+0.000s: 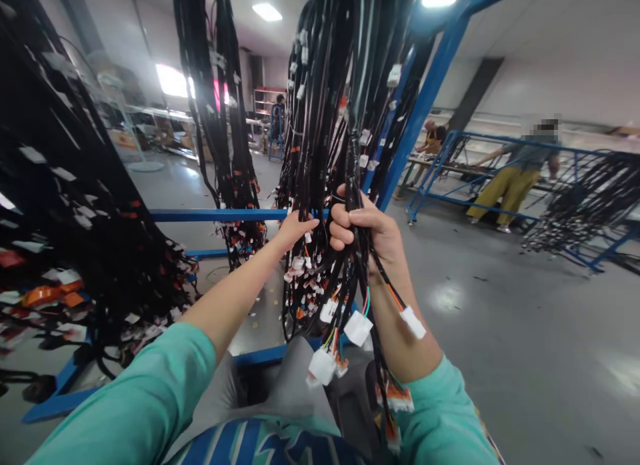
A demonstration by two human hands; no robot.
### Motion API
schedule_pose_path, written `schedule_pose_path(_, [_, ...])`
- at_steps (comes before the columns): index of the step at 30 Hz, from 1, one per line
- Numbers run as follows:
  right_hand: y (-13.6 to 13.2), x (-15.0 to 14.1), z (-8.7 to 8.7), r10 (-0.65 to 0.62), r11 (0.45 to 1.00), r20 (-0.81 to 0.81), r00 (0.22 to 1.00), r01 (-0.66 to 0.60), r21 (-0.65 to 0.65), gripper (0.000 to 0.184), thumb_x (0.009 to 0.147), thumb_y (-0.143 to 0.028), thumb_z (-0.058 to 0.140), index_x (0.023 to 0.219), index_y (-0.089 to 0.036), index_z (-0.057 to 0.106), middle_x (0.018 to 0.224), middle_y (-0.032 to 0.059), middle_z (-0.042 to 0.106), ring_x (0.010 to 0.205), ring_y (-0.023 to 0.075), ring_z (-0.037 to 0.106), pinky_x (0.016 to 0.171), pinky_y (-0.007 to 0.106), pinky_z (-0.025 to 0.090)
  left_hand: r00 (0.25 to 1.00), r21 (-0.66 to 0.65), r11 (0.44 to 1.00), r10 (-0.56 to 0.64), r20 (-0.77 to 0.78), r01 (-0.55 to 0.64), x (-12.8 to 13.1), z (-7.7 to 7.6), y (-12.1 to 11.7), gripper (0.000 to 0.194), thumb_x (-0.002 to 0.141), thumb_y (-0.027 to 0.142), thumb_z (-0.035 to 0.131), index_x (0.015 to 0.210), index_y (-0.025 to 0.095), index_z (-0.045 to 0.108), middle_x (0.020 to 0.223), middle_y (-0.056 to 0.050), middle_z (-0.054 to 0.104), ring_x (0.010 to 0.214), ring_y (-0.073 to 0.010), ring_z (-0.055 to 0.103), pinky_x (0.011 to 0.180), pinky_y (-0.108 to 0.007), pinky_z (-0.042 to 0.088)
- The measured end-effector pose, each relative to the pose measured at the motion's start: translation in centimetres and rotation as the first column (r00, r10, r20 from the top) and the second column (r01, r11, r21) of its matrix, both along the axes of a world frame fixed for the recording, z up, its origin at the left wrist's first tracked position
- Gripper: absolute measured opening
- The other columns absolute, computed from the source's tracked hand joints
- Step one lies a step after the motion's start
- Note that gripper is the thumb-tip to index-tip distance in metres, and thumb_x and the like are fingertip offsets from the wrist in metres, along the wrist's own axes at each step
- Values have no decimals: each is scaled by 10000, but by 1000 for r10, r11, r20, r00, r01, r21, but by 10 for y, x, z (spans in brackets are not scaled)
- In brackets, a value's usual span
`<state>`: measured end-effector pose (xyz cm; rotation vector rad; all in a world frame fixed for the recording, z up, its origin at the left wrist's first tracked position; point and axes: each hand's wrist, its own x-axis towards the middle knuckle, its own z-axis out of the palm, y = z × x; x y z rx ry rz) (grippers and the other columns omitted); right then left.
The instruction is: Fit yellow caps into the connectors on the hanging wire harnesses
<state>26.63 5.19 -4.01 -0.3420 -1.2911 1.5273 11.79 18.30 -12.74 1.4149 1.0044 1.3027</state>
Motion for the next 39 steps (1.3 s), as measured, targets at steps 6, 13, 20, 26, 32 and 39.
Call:
schedule_pose_path(6, [11,11,-6,-45,999,5,999,45,-7,312,606,-149,558,904,-233,524,595,-70,428,439,55,375,415,205,393,930,-185,913,-367,22,364,-22,-15,-27,190,559,188,738,672,102,610,731,-67,657,680,-168,617,681,-300,461])
schedule_pose_path(13, [21,6,-12,-79,997,13,997,80,-11,327,585,-144,558,896,-239,522,589,-72,437,434,55,379,407,205,401,655,-292,611,-532,536,736,-52,-19,-84,216,673,224,633,861,132,583,836,-74,684,653,-265,682,505,-332,523])
schedule_pose_path(20, [27,-6,-16,-105,994,60,993,103,32,275,639,-173,574,898,-240,507,590,-74,446,441,62,412,423,218,440,459,-212,565,-340,821,798,-62,12,-122,337,858,221,279,742,113,576,707,-106,659,282,-53,393,274,-167,300])
schedule_pose_path(26, [26,-12,-15,-117,993,53,992,117,-7,299,613,-154,563,892,-241,503,599,-75,480,453,68,434,436,221,457,457,-214,588,-303,836,780,-59,27,-138,425,898,255,214,744,100,578,774,-148,664,263,-19,304,245,-150,214])
schedule_pose_path(32, [29,-16,-16,-92,996,81,992,93,-3,320,613,-142,580,897,-246,476,599,-88,500,472,61,467,466,201,487,496,-263,605,-256,829,752,-53,38,-137,424,922,233,208,748,90,567,757,-137,650,317,-40,411,290,-155,324])
schedule_pose_path(39, [36,-26,-16,-133,986,83,988,140,-88,342,591,-86,585,871,-238,459,719,-66,582,641,78,593,656,246,585,700,-418,695,-172,693,585,-39,55,-136,256,893,165,316,728,121,506,633,-51,584,384,-77,498,372,-189,407])
